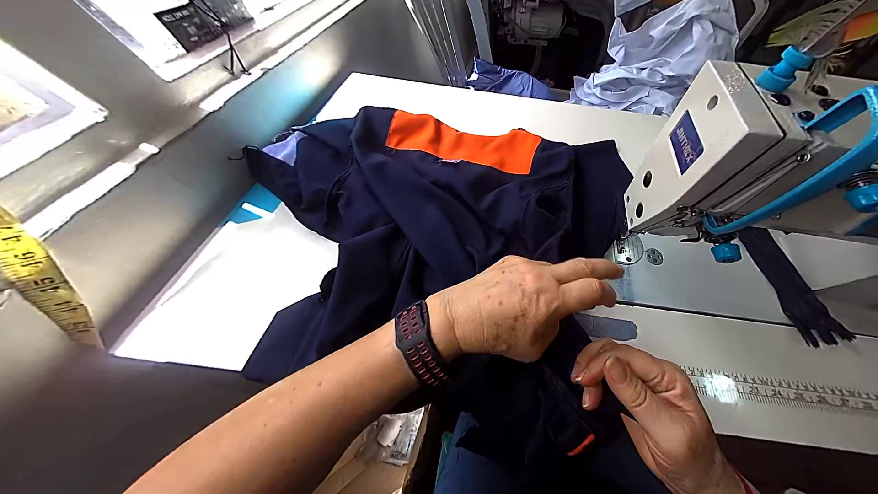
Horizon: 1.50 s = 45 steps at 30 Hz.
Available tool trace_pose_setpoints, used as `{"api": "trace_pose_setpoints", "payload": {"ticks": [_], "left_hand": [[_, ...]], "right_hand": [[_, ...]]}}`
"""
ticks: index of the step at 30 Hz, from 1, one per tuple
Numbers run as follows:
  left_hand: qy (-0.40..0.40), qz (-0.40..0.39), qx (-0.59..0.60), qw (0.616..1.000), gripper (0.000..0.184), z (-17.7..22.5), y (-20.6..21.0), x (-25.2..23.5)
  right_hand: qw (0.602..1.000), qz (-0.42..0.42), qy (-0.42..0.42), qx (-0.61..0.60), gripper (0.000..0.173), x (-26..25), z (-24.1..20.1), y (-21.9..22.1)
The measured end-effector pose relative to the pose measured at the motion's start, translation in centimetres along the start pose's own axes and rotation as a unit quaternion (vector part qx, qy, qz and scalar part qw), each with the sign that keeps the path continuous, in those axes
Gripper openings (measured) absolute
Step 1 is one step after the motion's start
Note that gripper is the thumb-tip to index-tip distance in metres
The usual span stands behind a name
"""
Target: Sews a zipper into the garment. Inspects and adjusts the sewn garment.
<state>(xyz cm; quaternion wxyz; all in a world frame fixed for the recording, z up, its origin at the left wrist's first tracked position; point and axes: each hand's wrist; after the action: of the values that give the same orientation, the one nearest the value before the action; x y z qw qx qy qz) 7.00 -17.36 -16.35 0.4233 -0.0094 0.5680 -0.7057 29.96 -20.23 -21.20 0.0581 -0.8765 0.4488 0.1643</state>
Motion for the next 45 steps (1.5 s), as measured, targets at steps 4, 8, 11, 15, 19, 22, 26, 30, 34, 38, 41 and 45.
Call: {"api": "trace_pose_setpoints", "payload": {"ticks": [4, 8, 11, 15, 19, 22, 26, 30, 34, 38, 41, 45], "left_hand": [[0.042, -0.148, 0.021, 0.988, 0.012, -2.8, 0.3, -1.0], [0.061, -0.099, 0.074, 0.990, 0.007, -3.1, 0.2, -1.7], [0.052, -0.049, 0.093, 0.993, 0.009, -2.2, 0.1, -2.4], [0.023, -0.089, 0.005, 0.996, 0.009, -1.4, -1.4, -2.2], [0.028, -0.043, -0.013, 0.999, 0.016, -1.2, -1.0, -1.8], [-0.036, 0.066, 0.035, 0.997, 0.019, -0.9, -0.7, -0.2], [-0.143, 0.159, 0.226, 0.950, 0.025, 5.9, 0.3, 3.2], [-0.266, 0.098, 0.475, 0.833, 0.045, 11.1, 5.7, 3.2], [-0.281, 0.280, 0.460, 0.794, 0.048, 9.8, 8.1, 2.4], [-0.351, 0.314, 0.497, 0.728, 0.027, 8.8, 6.4, 3.2], [-0.369, 0.293, 0.530, 0.705, 0.022, 8.6, 5.8, 4.4], [-0.390, 0.294, 0.530, 0.694, 0.009, 8.9, 6.0, 4.8]], "right_hand": [[0.983, 0.026, 0.017, 0.181, 0.024, -0.2, -1.2, -0.6], [0.767, 0.016, -0.064, 0.638, 0.036, -2.2, -1.5, -1.3], [0.687, 0.016, -0.110, 0.718, 0.023, -4.3, -2.1, -0.6], [0.664, -0.011, -0.152, 0.732, 0.025, -6.1, -2.9, -0.2], [0.757, -0.048, -0.132, 0.638, 0.025, -6.0, -2.2, -1.0], [0.826, -0.048, -0.019, 0.562, 0.022, -4.7, -2.7, -1.9], [0.719, 0.038, -0.081, 0.689, 0.030, -2.7, -3.1, -2.6], [0.674, 0.044, -0.094, 0.732, 0.042, -2.1, -4.0, -1.6], [0.684, -0.034, -0.093, 0.723, 0.028, -0.5, -6.1, 1.4], [0.809, -0.180, -0.059, 0.556, 0.030, 0.0, -8.3, 1.4], [0.819, -0.125, -0.176, 0.532, 0.025, -4.0, -6.6, -1.2], [0.739, -0.140, -0.300, 0.587, 0.028, -8.6, -2.0, -0.8]]}}
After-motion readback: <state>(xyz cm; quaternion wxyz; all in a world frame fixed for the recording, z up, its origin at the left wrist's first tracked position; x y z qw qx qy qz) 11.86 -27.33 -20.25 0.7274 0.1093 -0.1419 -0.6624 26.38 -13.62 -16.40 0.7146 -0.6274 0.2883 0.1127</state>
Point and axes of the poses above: each hand's wrist, its own x-axis away from the middle knuckle, its own y-axis out of the palm, z = x × y, and after that the axes turned 5 degrees about x, right-handed
